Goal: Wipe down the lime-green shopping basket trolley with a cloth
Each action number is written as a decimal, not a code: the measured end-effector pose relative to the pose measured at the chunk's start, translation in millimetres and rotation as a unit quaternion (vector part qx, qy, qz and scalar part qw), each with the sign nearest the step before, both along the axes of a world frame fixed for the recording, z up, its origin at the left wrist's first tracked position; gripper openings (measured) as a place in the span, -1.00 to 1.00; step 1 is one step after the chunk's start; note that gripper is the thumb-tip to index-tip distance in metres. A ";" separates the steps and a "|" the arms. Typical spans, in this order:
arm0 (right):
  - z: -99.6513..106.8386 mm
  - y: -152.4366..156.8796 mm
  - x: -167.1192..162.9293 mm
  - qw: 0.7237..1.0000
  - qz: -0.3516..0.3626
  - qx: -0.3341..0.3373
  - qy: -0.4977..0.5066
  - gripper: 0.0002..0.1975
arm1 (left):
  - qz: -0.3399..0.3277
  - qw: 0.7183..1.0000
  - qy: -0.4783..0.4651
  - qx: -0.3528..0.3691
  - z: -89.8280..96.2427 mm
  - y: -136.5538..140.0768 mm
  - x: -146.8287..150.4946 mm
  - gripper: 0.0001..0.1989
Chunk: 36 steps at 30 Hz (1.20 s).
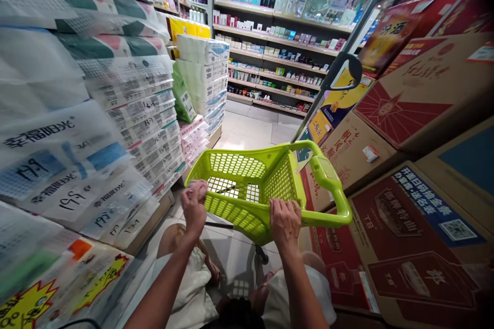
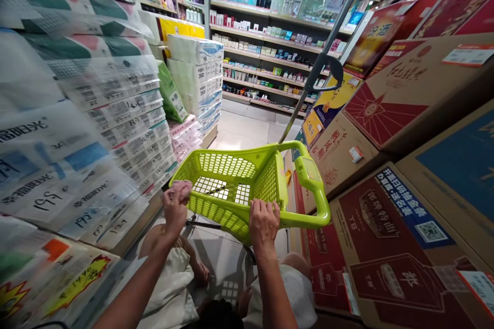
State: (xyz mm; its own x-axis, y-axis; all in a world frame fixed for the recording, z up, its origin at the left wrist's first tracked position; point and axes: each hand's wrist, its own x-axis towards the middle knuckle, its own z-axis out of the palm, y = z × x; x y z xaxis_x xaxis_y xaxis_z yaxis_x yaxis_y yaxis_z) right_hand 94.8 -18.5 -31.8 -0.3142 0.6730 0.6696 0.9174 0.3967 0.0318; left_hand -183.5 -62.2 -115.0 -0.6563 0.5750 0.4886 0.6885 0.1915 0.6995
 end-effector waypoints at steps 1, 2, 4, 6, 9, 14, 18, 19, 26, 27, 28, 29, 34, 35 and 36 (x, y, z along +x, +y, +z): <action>-0.1 -0.2 0.4 1.000 0.002 0.003 -0.005 -0.64 | 0.036 0.999 -0.013 0.006 -0.8 0.2 -7.4 -0.56; -0.3 -0.4 0.8 1.000 0.003 0.006 -0.008 -0.63 | 0.052 0.998 -0.022 0.010 -2.0 0.2 -13.3 -0.57; -1.1 -0.9 1.8 1.000 0.001 0.008 -0.011 -0.63 | 0.032 0.999 -0.033 0.016 -5.0 -1.2 -20.5 -0.56; -2.0 -1.5 2.8 1.000 0.003 0.002 -0.010 -0.63 | 0.032 0.998 -0.055 0.026 -8.2 -3.4 -24.5 -0.54; -3.0 -2.0 4.0 1.000 0.014 -0.005 -0.014 -0.64 | 0.143 0.980 -0.131 0.053 -12.3 -4.4 -26.5 -0.56; -3.1 -1.7 5.6 1.000 0.022 0.004 -0.018 -0.66 | 0.112 0.975 -0.188 0.029 -27.0 -1.4 1.6 -0.64; -2.4 -2.7 7.3 0.999 0.036 0.012 -0.024 -0.69 | 0.058 0.985 -0.156 0.052 -34.4 -2.2 15.1 -0.66; -2.1 -3.3 7.8 0.999 0.042 0.010 -0.027 -0.70 | 0.075 0.983 -0.156 0.062 -33.8 -1.6 13.6 -0.64; 8.7 -7.8 13.8 0.996 0.077 0.027 0.017 -0.75 | 0.051 0.986 -0.146 0.064 -31.2 4.2 32.8 -0.61; 11.8 -8.5 16.1 0.996 0.079 0.037 0.027 -0.75 | 0.055 0.985 -0.146 0.069 -31.1 4.1 38.7 -0.60; 15.1 -9.2 18.8 0.995 0.079 0.049 0.036 -0.76 | 0.068 0.984 -0.149 0.073 -30.5 4.1 44.1 -0.59; 18.3 -10.1 21.9 0.994 0.078 0.059 0.045 -0.76 | 0.082 0.982 -0.155 0.074 -29.4 4.2 49.0 -0.59; 31.7 -13.9 39.1 0.993 0.051 0.076 0.069 -0.76 | 0.031 0.981 -0.185 0.056 -22.6 5.5 71.2 -0.61; 33.5 -14.6 42.2 0.994 0.045 0.075 0.072 -0.76 | 0.031 0.979 -0.191 0.057 -21.3 5.5 75.9 -0.62; 35.0 -15.1 45.1 0.994 0.040 0.074 0.075 -0.75 | 0.040 0.978 -0.197 0.060 -20.2 5.3 81.3 -0.63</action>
